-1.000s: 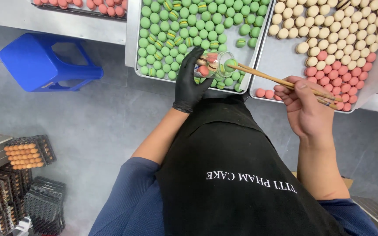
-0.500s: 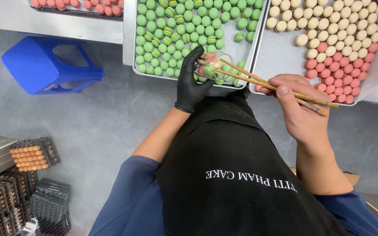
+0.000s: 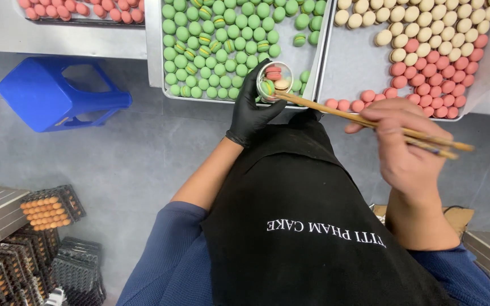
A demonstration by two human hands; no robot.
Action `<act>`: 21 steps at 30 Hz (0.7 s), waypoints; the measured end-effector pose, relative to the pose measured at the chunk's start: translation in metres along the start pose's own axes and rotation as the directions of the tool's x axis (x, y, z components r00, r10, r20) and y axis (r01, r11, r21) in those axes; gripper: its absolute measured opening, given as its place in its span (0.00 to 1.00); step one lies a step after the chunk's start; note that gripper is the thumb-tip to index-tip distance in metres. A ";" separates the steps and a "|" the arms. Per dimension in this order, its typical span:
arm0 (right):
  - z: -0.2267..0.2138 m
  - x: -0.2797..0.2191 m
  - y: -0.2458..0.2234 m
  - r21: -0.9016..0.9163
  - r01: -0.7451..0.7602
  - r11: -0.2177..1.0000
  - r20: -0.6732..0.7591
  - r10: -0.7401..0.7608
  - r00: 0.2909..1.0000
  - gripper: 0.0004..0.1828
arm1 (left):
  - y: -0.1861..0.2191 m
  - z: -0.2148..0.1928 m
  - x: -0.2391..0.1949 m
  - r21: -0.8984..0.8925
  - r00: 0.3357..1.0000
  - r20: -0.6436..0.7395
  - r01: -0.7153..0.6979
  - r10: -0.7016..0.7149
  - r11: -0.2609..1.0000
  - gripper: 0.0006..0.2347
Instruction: The person picks up macarons from trays and places them into a small transparent cup using chopsticks, holding the cup by hand.
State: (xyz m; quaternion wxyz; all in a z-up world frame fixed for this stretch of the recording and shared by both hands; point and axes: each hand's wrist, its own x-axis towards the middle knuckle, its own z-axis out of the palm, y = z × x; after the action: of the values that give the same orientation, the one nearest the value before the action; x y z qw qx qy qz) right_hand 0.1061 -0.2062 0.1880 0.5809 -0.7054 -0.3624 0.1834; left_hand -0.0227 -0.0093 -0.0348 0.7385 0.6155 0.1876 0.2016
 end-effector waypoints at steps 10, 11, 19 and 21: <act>-0.061 -0.029 0.049 0.181 0.136 0.974 -0.376 -0.059 0.925 0.20 | 0.034 0.040 0.013 0.056 0.985 0.165 -0.058 0.048 0.997 0.36; -0.060 -0.029 0.051 -0.078 -0.068 0.995 -0.248 0.047 0.968 0.13 | 0.033 0.048 0.016 0.041 0.986 0.159 -0.053 0.045 0.998 0.35; -0.038 -0.013 0.072 -0.547 -0.163 0.821 0.065 0.236 0.970 0.38 | -0.010 0.109 0.029 0.214 0.935 0.354 -0.066 -0.014 0.975 0.33; -0.053 -0.017 0.081 -0.384 -0.163 0.909 0.041 0.193 0.980 0.38 | -0.009 0.126 0.030 -0.019 0.911 0.406 0.086 -0.071 0.996 0.31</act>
State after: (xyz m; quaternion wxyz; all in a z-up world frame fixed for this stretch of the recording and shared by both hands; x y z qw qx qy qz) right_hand 0.1548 -0.2593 0.1219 0.4000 -0.8266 -0.3477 0.1896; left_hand 0.0699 -0.1001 -0.0233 0.7798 0.6224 0.0516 0.0433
